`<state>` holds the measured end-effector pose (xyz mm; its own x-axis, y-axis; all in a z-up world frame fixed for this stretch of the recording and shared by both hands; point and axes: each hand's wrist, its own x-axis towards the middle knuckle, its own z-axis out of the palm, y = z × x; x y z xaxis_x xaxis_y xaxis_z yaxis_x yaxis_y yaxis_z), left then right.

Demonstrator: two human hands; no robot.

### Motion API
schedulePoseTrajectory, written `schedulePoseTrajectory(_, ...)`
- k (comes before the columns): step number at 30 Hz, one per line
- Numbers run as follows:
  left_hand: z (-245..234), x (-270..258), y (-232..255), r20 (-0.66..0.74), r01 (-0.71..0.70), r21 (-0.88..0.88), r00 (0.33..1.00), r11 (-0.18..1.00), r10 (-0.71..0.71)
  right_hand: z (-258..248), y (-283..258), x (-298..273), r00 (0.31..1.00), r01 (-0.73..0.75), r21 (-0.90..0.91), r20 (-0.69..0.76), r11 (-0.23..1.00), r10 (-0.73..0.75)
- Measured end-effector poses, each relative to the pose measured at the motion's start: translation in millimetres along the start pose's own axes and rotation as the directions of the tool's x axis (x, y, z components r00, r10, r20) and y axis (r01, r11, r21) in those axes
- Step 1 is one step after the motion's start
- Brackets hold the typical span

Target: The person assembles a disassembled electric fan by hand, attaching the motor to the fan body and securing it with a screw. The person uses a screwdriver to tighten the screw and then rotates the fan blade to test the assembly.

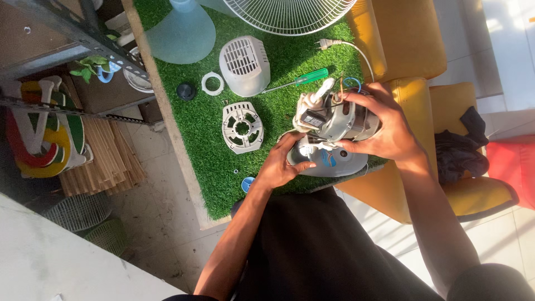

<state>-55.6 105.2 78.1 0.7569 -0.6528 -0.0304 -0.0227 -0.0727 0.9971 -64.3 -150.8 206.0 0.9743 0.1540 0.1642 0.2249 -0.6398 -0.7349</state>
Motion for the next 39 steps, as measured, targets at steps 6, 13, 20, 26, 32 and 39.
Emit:
schedulePoseTrajectory(6,-1.0,-1.9,0.8,0.024,0.004,0.051,1.000,0.999,-0.006,1.8,-3.7,-5.3,0.999,0.027,-0.004,-0.018,1.000,-0.027)
schedulePoseTrajectory(13,-7.7,-0.8,3.5,0.064,-0.091,0.052,0.994,0.994,0.087,2.3,-10.4,-10.8,0.999,0.027,-0.035,-0.017,0.999,-0.028)
schedulePoseTrajectory(20,0.8,-5.6,4.0,0.041,-0.033,0.049,0.999,0.998,0.031,0.3,-13.4,-8.9,0.999,0.026,-0.034,-0.021,0.999,-0.026)
schedulePoseTrajectory(26,-5.5,-3.6,-10.9,0.036,0.016,0.048,0.999,0.999,-0.018,7.4,-28.7,-8.3,0.989,0.135,-0.048,0.066,0.990,-0.132)
schedulePoseTrajectory(32,-8.3,-13.6,-11.3,0.007,0.044,0.115,0.999,0.992,-0.045,12.1,-36.8,-9.3,0.983,0.177,-0.082,0.074,0.981,-0.171)
schedulePoseTrajectory(39,3.3,-24.6,-22.6,0.066,-0.075,0.164,0.996,0.984,0.065,11.1,-33.0,-28.6,0.999,0.043,-0.090,0.014,0.995,-0.042)
